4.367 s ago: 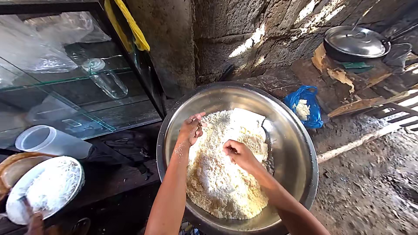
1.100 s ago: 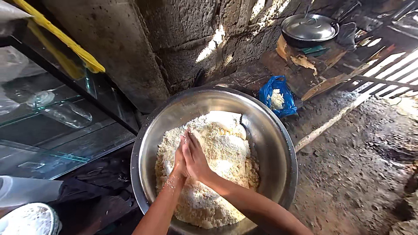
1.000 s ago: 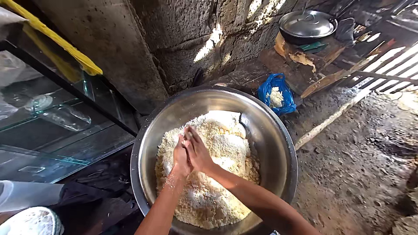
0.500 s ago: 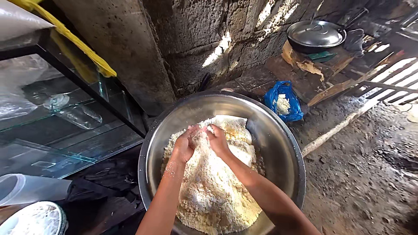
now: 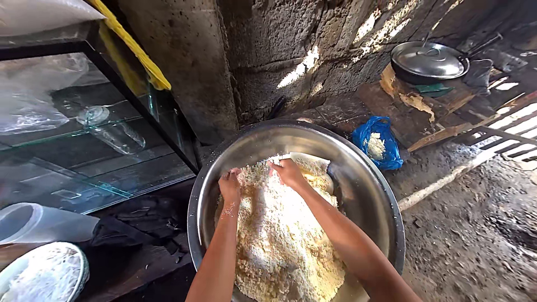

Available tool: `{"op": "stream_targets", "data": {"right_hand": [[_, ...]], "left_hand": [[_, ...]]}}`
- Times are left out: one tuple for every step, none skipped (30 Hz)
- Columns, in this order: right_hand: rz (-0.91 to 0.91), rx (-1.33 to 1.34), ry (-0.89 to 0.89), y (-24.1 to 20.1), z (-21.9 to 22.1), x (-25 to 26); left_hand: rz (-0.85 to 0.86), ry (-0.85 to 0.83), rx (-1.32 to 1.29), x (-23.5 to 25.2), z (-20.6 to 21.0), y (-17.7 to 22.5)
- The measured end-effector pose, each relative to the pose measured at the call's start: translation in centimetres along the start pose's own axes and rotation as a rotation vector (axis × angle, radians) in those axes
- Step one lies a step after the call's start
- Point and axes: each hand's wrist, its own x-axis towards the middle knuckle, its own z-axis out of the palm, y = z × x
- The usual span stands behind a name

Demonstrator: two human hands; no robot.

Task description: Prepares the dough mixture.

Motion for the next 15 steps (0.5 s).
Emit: {"op": "stream_targets", "data": {"right_hand": [[0.012,-0.031,-0.027,-0.3,0.1,0.6],[0.012,-0.061,-0.065,-0.4,0.2,1.3],[0.007,-0.103,-0.108,-0.6,0.2,2.0],[-0.018,-0.174,-0.132,-0.4,0.3,3.1],[-0.055,-0.266,-0.133,-0.1,0.5,4.3],[-0.077,-0.377,-0.127,0.1,0.7,5.5],[-0.066,-0.478,-0.123,0.1,1.1,6.5],[-0.035,-0.553,-0.11,0.1,1.9,7.5],[0.011,-0.583,-0.093,0.3,3.0,8.5],[0.043,-0.574,-0.067,0.5,4.3,9.5],[0.054,-0.533,-0.042,0.5,5.7,10.2],[0.025,-0.464,-0.026,0.6,7.1,10.8],[-0.051,-0.37,-0.035,0.7,8.5,11.2],[-0.145,-0.271,-0.088,0.7,9.6,11.4],[-0.227,-0.171,-0.157,0.3,10.4,11.2]], "left_hand": [[0.021,0.023,0.085,0.1,0.0,-0.4],[0.04,0.034,0.196,0.0,0.1,-0.7],[0.056,0.021,0.307,-0.2,0.1,-0.9],[0.072,0.0,0.39,-0.3,0.3,-1.1],[0.086,-0.014,0.446,-0.5,0.6,-1.4],[0.094,-0.012,0.468,-0.7,1.0,-1.6],[0.093,0.0,0.474,-0.8,1.2,-1.7],[0.08,0.011,0.463,-0.9,1.3,-1.7],[0.061,0.026,0.435,-0.9,1.4,-1.6],[0.042,0.043,0.388,-0.9,1.3,-1.5],[0.026,0.064,0.317,-0.7,1.3,-1.6],[0.008,0.081,0.225,-0.5,1.3,-1.7],[-0.012,0.101,0.103,-0.2,1.4,-2.0],[-0.038,0.123,-0.022,0.0,1.6,-2.0],[-0.063,0.138,-0.128,0.1,1.7,-1.9]]}}
